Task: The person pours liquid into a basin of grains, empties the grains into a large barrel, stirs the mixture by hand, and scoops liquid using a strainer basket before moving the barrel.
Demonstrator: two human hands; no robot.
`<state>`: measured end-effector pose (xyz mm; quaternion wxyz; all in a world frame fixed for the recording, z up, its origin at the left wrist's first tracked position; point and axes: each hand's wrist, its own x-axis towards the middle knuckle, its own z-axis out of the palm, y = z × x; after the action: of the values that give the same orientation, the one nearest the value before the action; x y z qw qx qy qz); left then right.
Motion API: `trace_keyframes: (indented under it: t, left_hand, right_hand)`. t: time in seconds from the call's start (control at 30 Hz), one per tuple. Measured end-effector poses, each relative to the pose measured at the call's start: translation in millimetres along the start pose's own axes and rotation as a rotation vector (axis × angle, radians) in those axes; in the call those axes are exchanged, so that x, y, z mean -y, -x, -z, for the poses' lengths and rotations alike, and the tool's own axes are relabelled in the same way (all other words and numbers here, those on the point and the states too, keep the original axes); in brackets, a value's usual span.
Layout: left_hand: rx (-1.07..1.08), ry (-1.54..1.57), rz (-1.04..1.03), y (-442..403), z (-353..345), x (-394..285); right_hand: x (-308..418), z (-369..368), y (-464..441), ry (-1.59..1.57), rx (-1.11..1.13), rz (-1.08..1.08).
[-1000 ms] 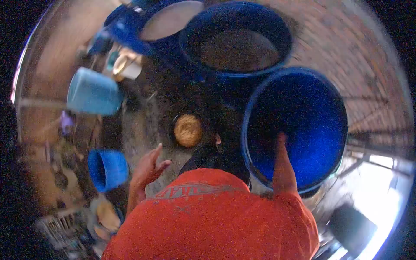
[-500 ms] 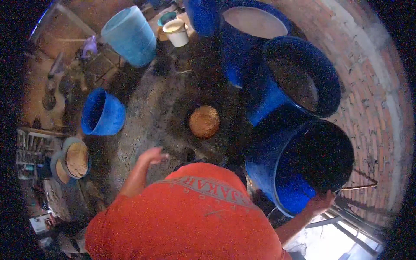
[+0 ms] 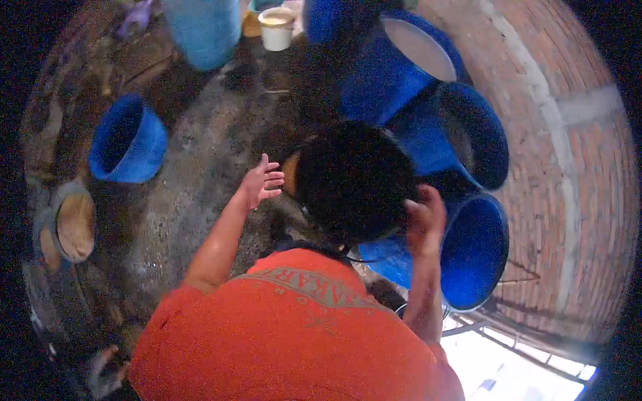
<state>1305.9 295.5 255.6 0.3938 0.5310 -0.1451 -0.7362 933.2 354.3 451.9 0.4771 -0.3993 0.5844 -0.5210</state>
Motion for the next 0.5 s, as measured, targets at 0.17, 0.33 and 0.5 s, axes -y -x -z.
trace_keyframes:
  t: [0.17,0.33,0.5]
  left_hand:
    - [-0.213,0.385,-0.121,-96,195,100]
    - [-0.773,-0.94,-0.012,-121,356,203]
    - [-0.81,-0.79,0.065,-105,370,150]
  right_hand:
    - [-81,-188,-46,0.349,0.703,0.149]
    - [-79,-351,6,0.938,1.057,0.491]
    - [-121,-423,51,0.968,1.337,1.097]
